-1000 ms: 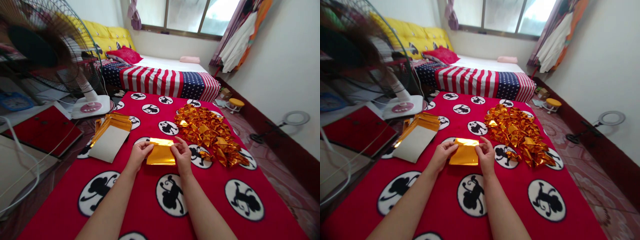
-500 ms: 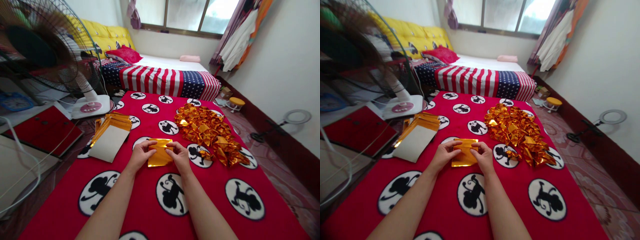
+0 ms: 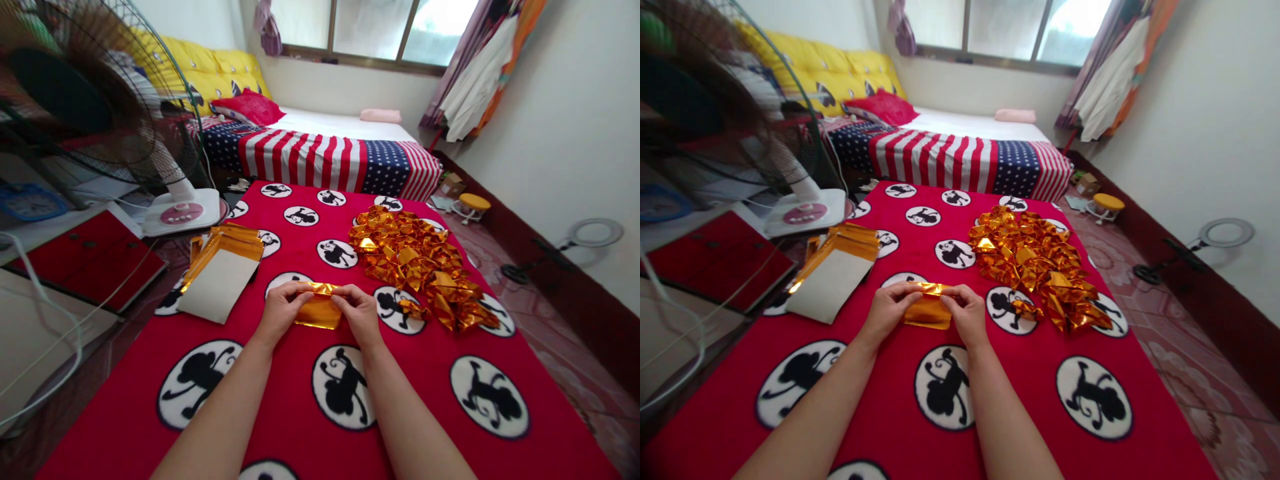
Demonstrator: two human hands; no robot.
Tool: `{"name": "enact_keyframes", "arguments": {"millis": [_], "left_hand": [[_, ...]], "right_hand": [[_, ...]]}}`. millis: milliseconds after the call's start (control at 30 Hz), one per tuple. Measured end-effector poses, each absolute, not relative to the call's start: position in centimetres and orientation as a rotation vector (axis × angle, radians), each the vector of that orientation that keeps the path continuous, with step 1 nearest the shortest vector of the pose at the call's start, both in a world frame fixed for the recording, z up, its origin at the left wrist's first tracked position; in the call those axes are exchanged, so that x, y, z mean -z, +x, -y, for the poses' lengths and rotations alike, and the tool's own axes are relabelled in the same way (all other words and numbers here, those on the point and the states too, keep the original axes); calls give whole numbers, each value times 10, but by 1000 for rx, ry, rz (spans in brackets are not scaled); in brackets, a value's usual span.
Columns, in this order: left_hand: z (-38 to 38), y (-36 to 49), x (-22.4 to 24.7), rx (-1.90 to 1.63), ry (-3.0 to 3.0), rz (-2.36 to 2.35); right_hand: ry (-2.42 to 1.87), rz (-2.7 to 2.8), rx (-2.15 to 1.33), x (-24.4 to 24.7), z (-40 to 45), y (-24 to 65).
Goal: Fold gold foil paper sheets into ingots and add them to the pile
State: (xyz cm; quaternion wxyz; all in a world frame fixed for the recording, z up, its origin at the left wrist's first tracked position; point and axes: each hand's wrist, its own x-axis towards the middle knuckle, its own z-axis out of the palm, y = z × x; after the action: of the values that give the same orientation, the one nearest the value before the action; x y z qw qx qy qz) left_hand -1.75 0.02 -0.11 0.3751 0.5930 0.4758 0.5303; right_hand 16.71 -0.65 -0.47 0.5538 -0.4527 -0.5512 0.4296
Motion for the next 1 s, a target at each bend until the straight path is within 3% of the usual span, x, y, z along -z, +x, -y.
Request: {"name": "enact_keyframes", "arguments": {"millis": [400,1000], "left_hand": [[1,-13,0,-1415,1439,-1219],[1,-9,4,-1361,1457,-1186]], "right_hand": [[-1071,1246,-1129,11,6,166],[-1075,1355,-934,3,7,165]]}}
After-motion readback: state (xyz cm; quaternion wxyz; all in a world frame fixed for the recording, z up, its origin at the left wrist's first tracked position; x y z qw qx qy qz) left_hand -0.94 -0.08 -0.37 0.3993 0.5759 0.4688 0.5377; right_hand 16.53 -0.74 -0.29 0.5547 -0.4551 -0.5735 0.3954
